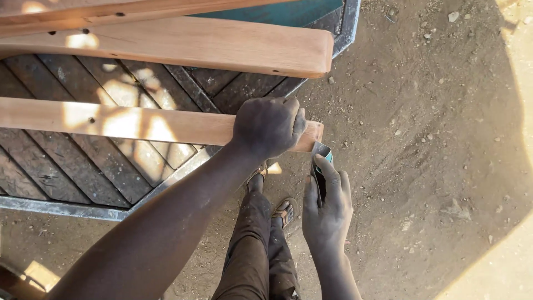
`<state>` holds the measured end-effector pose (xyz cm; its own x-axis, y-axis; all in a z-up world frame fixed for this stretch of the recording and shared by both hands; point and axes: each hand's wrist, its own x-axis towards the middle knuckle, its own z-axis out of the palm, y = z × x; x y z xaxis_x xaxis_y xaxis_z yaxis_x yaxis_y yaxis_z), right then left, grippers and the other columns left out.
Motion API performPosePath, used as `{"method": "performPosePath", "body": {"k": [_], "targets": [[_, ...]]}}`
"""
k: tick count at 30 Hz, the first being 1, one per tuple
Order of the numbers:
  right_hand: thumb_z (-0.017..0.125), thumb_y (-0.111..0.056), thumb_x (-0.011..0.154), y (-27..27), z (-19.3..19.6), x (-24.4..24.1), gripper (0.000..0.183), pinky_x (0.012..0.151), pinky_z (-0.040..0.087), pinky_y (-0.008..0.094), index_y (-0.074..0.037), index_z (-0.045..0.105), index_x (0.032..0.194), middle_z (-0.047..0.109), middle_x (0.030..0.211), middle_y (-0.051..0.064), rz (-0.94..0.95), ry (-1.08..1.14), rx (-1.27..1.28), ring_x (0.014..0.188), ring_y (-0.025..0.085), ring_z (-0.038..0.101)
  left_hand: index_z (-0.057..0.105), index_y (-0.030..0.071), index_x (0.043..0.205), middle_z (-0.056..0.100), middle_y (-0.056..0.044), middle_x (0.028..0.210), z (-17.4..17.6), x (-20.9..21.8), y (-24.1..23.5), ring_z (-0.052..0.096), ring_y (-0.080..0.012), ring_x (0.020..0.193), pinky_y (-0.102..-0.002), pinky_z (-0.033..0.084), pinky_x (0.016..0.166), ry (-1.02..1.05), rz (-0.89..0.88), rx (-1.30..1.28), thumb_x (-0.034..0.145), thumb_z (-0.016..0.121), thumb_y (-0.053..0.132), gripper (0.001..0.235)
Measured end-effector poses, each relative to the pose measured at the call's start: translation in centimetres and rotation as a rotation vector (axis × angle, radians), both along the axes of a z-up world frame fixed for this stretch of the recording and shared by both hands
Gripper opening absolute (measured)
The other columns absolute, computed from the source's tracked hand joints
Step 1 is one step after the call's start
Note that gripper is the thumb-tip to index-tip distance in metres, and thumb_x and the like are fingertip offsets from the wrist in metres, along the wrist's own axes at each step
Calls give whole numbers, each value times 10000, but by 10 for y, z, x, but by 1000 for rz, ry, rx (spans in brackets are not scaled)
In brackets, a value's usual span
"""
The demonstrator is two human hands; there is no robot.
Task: Sanding wooden furniture components using an angle grinder and sandpaper
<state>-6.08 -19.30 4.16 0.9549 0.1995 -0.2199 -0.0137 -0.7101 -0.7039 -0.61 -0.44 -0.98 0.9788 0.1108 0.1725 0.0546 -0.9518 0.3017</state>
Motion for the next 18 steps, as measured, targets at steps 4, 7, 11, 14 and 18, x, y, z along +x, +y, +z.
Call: {"method": "performPosePath", "body": {"k": [4, 7, 11, 14, 18], "targets": [[565, -213, 1006, 5, -11, 19, 346, 754, 510, 421, -182, 641, 1342, 622, 1010, 95, 11, -154, 160, 893, 293, 638, 631, 129, 731, 666, -120, 608, 10, 9, 6, 690, -343, 542, -489, 523, 462, 42, -28, -7, 936, 564, 277, 262], [553, -185, 1042, 23, -15, 52, 290, 677, 529, 445, -161, 688, 1298, 619, 947, 115, 64, -269, 206, 833, 327, 665, 647, 122, 756, 660, -127, 603, 15, 7, 8, 725, -324, 575, -443, 564, 477, 127, -56, -28, 952, 514, 248, 268], [572, -171, 1037, 31, -8, 55, 278, 687, 534, 527, -130, 673, 1293, 610, 960, 179, 122, -360, 223, 877, 451, 654, 647, 105, 763, 669, -134, 608, 12, 10, 10, 732, -335, 579, -467, 565, 483, 112, -42, 9, 966, 503, 288, 309], [590, -252, 974, 7, -3, 17, 323, 651, 544, 530, -249, 684, 1283, 626, 953, 129, 72, -145, 54, 855, 413, 670, 665, 102, 769, 681, -147, 625, 16, 7, 6, 735, -354, 592, -477, 566, 493, 169, -37, -23, 962, 507, 284, 310], [554, -201, 1012, 22, -2, 51, 315, 634, 551, 499, -191, 697, 1292, 602, 916, 117, 126, -241, 24, 808, 370, 671, 674, 97, 780, 694, -151, 649, 16, 8, 2, 741, -358, 611, -484, 572, 508, 192, -41, -67, 965, 506, 301, 322]]}}
